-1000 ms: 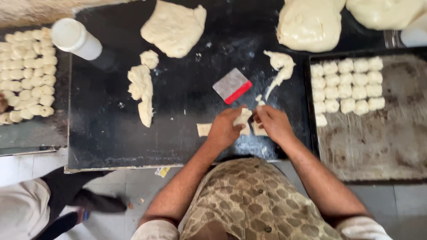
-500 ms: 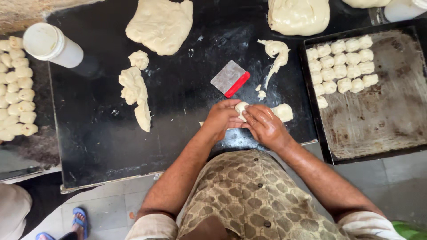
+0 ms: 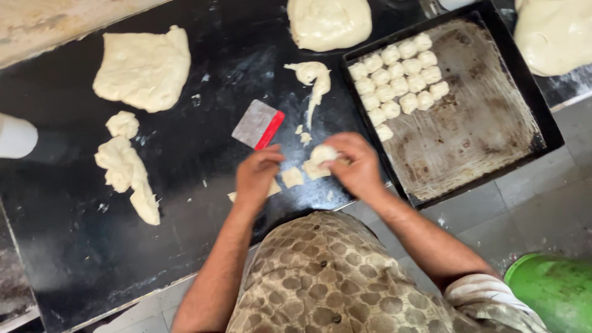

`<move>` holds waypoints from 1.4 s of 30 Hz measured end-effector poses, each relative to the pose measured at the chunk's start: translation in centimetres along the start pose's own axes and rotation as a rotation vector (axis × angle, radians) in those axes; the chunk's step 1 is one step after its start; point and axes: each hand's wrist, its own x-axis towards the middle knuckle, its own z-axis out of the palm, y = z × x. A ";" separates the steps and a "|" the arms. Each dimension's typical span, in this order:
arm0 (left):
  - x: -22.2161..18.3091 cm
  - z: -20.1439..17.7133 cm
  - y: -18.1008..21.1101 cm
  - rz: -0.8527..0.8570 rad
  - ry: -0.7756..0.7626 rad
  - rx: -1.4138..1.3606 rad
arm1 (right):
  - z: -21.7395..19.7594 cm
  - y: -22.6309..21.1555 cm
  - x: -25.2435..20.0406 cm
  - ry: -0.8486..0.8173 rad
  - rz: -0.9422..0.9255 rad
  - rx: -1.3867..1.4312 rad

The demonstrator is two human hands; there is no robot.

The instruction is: The person shapes and portions pieces of dough at a bakery counter, using a dough scraper to cut pieces from a larger strip and then rolling and shaping each piece by hand into small buns before placing them into a large metal baking tray.

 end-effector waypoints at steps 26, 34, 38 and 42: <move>-2.0 -8.2 -1.6 -0.252 -0.019 -0.016 | 5.8 9.9 3.1 -0.032 -0.109 -0.347; -3.9 -8.4 -3.9 -0.203 0.028 -0.365 | 9.2 13.9 1.5 -0.226 -0.261 -0.636; -6.1 -7.5 -6.3 -0.280 0.067 -0.395 | 7.0 16.4 4.0 -0.070 -0.256 -0.524; -6.2 -6.1 -5.5 -0.283 0.179 -0.394 | 6.0 17.5 10.0 0.005 -0.195 -0.615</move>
